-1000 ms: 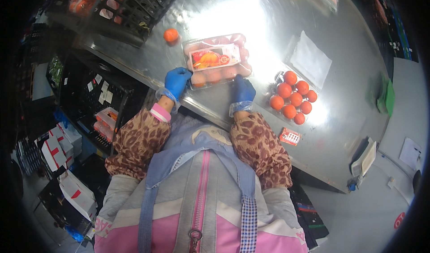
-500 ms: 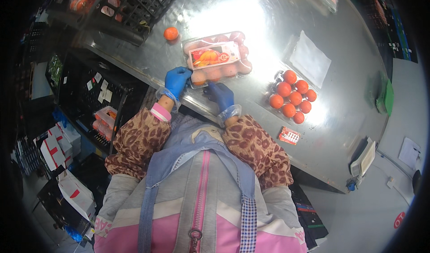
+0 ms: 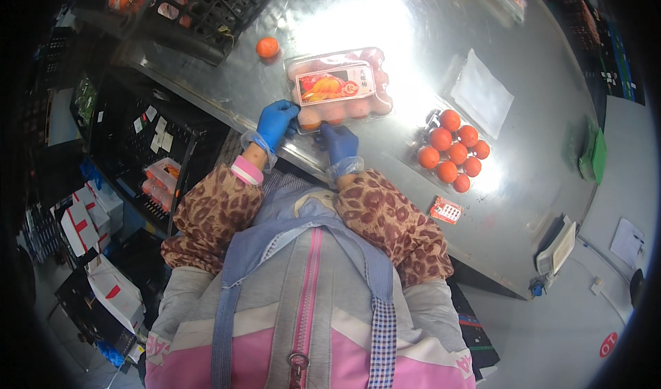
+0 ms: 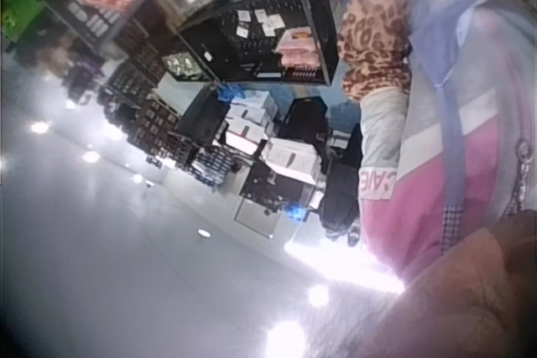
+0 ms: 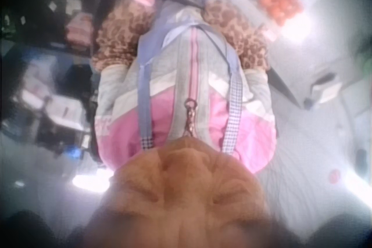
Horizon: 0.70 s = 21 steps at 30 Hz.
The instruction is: The person places oranges into clear plastic trays on a stainless steel table, then covers them with lids to seal the packages. The person stacks the finished packages in a black crate.
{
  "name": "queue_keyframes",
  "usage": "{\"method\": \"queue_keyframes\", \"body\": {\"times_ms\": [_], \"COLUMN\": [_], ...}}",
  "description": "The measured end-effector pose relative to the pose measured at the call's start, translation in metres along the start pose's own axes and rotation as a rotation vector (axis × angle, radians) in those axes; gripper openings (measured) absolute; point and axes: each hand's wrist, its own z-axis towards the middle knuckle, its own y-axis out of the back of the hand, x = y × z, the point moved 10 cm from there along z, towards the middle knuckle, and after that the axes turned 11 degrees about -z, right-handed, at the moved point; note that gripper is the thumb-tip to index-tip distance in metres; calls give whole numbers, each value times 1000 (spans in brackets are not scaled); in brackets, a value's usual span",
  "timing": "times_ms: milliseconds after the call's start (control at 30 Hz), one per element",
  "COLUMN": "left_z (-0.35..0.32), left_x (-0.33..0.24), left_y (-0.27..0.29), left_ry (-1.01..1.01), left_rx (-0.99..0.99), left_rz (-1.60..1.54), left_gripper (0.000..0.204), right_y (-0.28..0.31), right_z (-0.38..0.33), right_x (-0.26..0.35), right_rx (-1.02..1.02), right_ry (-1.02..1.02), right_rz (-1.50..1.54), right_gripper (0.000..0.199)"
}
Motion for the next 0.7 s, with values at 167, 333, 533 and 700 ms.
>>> {"method": "queue_keyframes", "body": {"times_ms": [167, 333, 533, 700], "left_z": [-7, -7, 5, 18], "left_x": [-7, -10, -18, -21], "left_y": [-2, 2, 3, 7], "left_ry": [69, 41, -87, -205], "left_rx": [71, 49, -13, -107], "left_rz": [-67, -107, 10, 255], "left_gripper": [23, 29, 27, 25], "right_y": [-7, -7, -5, -5], "right_z": [-2, -4, -2, -1], "right_x": [-2, 3, 7, 8], "right_rx": [121, 126, 18, -5], "right_ry": [-57, -59, -23, 5], "right_rz": [21, 17, 24, -35], "right_gripper": [28, 30, 27, 35]}}
